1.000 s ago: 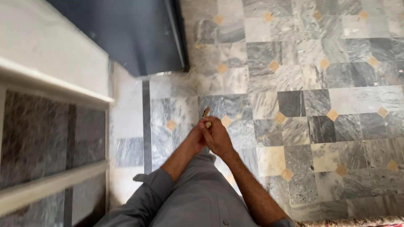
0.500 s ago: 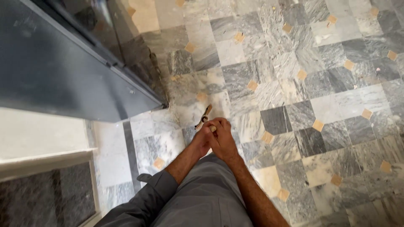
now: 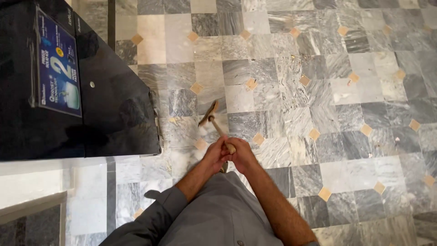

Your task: Sweeping a marble floor using a traditional broom.

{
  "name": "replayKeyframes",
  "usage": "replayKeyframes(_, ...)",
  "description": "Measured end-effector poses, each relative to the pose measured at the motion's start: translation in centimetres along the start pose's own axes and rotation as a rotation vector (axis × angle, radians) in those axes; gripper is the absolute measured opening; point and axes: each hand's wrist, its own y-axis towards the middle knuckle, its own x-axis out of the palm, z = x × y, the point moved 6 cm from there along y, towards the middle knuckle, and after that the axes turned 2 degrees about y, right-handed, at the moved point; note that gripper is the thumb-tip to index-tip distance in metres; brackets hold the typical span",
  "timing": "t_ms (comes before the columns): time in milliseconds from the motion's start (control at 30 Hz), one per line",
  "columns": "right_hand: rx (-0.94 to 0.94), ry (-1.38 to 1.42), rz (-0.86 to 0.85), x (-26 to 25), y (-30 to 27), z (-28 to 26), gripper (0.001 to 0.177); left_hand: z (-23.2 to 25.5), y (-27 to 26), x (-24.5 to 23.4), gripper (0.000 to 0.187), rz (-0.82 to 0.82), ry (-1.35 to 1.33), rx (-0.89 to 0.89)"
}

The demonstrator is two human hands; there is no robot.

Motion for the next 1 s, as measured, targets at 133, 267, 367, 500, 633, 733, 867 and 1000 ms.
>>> replayKeyframes(133,0.104,0.000,-0.105,1.6,4.3,-5.7,0.025,6.2,2.6,5.5,0.036,0.027,-0.021,0.028)
replayKeyframes(267,0.155,-0.009,-0.111,1.3,10.6,-10.5,0.016,11.2,7.6,8.6,0.038,0.014,0.055,0.061)
replayKeyframes(367,0.157,-0.040,-0.116,2.4,15.1,-15.2,0.012,15.1,12.6,10.1,0.040,-0.063,0.118,0.114)
replayKeyframes(500,0.161,-0.079,-0.085,3.4,24.0,-22.1,0.011,22.4,21.0,12.9,0.043,-0.142,0.172,0.149)
replayKeyframes(633,0.216,-0.074,-0.087,4.5,32.7,-29.4,0.004,30.5,29.0,16.2,0.045,-0.157,0.156,0.165)
replayKeyframes(733,0.327,-0.098,-0.108,5.9,38.0,-34.0,0.009,36.1,33.3,18.2,0.046,-0.148,0.122,0.156)
replayKeyframes(867,0.304,-0.229,-0.117,10.3,41.9,-40.4,0.010,42.7,36.9,20.9,0.047,-0.200,0.153,0.196)
replayKeyframes(1000,0.233,-0.359,-0.131,14.4,47.3,-46.5,0.004,48.6,42.2,21.5,0.045,-0.154,0.143,0.185)
